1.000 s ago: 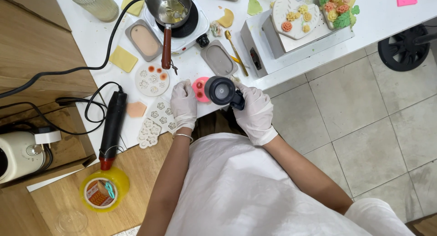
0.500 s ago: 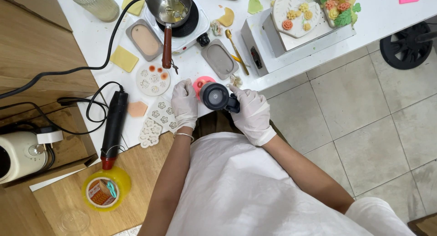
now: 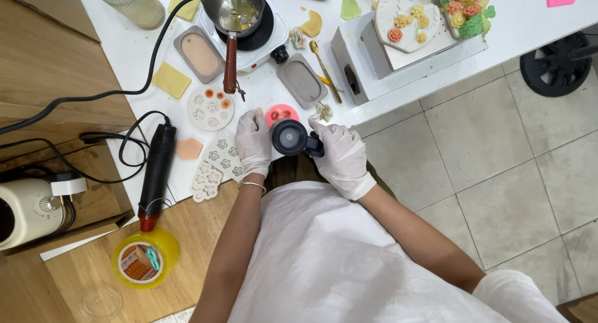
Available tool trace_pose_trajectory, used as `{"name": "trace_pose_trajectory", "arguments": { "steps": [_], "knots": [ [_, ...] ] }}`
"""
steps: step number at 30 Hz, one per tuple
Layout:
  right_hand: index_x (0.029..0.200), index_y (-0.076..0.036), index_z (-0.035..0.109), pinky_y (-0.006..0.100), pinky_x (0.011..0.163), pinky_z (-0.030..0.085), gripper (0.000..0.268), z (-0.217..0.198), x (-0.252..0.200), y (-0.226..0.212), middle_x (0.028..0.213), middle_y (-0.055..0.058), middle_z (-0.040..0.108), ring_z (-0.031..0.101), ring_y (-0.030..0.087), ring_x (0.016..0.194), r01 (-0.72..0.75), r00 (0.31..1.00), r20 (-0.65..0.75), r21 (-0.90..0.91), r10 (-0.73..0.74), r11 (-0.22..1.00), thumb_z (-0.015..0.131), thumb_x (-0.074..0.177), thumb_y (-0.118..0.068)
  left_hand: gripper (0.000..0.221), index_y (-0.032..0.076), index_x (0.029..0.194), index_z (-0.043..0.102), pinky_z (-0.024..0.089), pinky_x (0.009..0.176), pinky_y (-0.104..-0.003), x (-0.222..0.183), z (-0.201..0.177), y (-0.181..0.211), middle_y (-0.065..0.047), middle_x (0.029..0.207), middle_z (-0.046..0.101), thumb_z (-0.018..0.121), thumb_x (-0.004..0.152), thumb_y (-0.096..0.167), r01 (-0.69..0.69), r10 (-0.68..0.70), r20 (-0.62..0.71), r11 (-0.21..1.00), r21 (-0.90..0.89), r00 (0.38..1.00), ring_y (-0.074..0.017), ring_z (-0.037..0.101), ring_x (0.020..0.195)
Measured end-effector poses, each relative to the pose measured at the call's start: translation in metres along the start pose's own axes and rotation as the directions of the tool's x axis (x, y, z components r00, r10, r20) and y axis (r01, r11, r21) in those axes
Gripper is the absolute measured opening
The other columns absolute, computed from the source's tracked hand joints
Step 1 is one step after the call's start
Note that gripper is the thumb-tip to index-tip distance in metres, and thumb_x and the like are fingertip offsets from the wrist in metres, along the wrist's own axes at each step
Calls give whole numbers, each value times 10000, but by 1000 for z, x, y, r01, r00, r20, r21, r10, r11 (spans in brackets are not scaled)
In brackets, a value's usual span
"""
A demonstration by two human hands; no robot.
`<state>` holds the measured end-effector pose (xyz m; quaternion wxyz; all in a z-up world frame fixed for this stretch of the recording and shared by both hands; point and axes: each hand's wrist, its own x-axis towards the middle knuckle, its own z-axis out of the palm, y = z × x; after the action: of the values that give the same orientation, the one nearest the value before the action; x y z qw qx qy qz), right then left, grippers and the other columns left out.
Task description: Creating small decorative wax shapes using molds and a heat tool.
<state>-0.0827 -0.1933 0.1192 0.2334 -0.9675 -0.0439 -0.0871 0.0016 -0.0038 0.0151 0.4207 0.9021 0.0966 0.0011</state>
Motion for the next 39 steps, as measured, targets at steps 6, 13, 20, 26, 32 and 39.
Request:
{"name": "trace_pose_trajectory", "arguments": {
  "steps": [6,13,20,26,32,39],
  "knots": [
    [1335,-142,630,441,806,499,621,0,0,16,981,90,676,652,306,941,-156,987,-59,-52,153,986,809,743,-193,280,72,1126,692,492,962,-436,-1,9,-13,-150,1141,695,543,1022,285,-62,63,-32,998,24,998,-343,634,1097],
    [1338,-170,631,461,792,503,618,0,3,6,959,86,672,650,308,916,-56,998,19,-33,57,998,810,746,-188,281,70,1119,692,492,963,-437,0,4,-8,-153,1139,694,545,1014,287,-35,36,-20,999,21,999,-342,634,1094],
    [1376,-175,617,449,805,498,670,1,2,5,991,85,672,646,313,943,-128,992,-12,-31,128,991,800,731,-188,282,65,1113,693,492,961,-434,0,5,-7,-155,1136,694,547,1020,287,-46,46,-6,999,29,999,-341,633,1095],
    [1369,-168,619,459,795,501,682,-2,6,10,976,81,678,651,311,918,-92,996,-10,-33,92,995,817,717,-206,254,63,1102,696,497,958,-426,-1,9,-13,-151,1120,700,568,1015,264,-64,65,-32,998,29,997,-335,640,1089],
    [1363,-181,627,444,800,501,640,1,2,14,985,73,681,653,300,940,-180,982,-62,-29,178,983,797,745,-183,254,56,1107,696,500,953,-429,1,7,-13,-159,1122,698,564,1019,255,-90,90,-47,996,12,995,-345,645,1082],
    [1362,-188,624,456,775,495,659,1,4,17,962,76,678,650,304,917,-151,989,-9,-46,151,987,803,729,-194,258,59,1115,694,497,946,-440,-1,5,-7,-164,1135,687,559,1029,261,-46,47,-24,999,25,999,-355,637,1077]
  ]
}}
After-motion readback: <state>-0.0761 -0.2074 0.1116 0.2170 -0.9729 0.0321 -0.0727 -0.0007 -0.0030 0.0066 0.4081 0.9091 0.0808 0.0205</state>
